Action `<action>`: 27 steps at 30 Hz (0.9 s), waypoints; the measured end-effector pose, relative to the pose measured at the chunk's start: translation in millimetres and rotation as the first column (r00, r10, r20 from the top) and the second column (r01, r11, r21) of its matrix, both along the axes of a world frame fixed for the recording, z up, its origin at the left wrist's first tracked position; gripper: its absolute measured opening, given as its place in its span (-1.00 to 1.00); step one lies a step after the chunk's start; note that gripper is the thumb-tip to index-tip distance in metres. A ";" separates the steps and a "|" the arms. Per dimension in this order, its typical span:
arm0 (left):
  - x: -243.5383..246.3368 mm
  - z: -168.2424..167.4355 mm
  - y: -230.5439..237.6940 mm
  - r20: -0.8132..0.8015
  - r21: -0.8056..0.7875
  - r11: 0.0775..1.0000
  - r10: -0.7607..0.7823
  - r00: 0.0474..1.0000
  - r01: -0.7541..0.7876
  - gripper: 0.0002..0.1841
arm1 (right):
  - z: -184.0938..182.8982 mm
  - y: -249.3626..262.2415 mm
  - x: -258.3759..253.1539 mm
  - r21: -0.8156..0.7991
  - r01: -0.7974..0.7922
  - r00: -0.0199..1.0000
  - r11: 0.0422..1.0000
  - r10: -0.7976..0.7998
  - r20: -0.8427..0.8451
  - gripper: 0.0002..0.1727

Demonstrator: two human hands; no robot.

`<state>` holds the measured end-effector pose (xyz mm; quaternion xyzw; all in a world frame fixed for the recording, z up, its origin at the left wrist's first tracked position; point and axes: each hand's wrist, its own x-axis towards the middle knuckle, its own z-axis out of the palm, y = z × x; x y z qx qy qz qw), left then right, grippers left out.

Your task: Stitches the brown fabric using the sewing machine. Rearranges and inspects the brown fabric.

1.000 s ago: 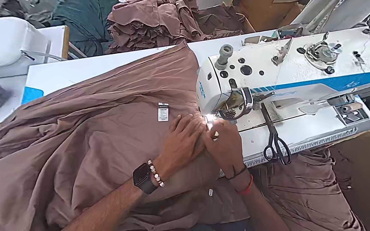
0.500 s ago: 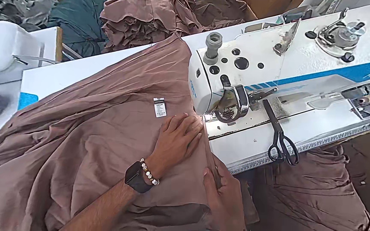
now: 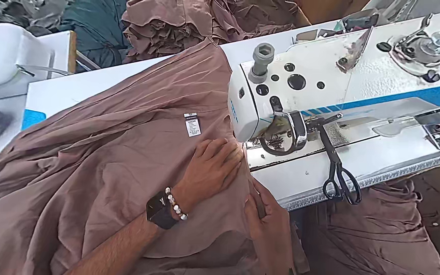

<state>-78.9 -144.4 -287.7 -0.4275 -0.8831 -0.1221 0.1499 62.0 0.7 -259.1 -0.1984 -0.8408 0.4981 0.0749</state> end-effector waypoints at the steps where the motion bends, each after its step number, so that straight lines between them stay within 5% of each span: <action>1: 7.7 1.6 4.0 -0.006 -0.007 0.999 0.044 0.999 -0.044 -0.66 | -1.1 0.3 -1.2 0.010 -0.002 1.000 1.000 0.002 0.006 -0.51; 5: 34.2 -5.0 14.2 0.060 0.000 0.983 0.185 0.981 -0.185 -0.57 | -0.9 3.1 -2.4 0.094 -0.016 1.000 0.995 0.014 0.014 -0.51; 11: 6.7 -3.1 -0.3 0.040 0.021 1.000 0.015 0.999 -0.015 -0.59 | -4.3 1.0 -3.4 0.127 -0.028 1.000 0.991 0.029 -0.004 -0.50; 16: 40.7 -3.1 15.7 0.095 -0.030 0.978 0.206 0.974 -0.204 -0.53 | -6.3 3.5 -6.4 0.180 -0.012 1.000 0.984 0.016 -0.019 -0.51; 27: -11.6 -16.8 1.5 -0.125 0.122 0.992 -0.027 0.992 0.043 -0.64 | 10.1 3.9 -18.7 0.189 -0.068 0.995 0.980 0.052 0.084 -0.51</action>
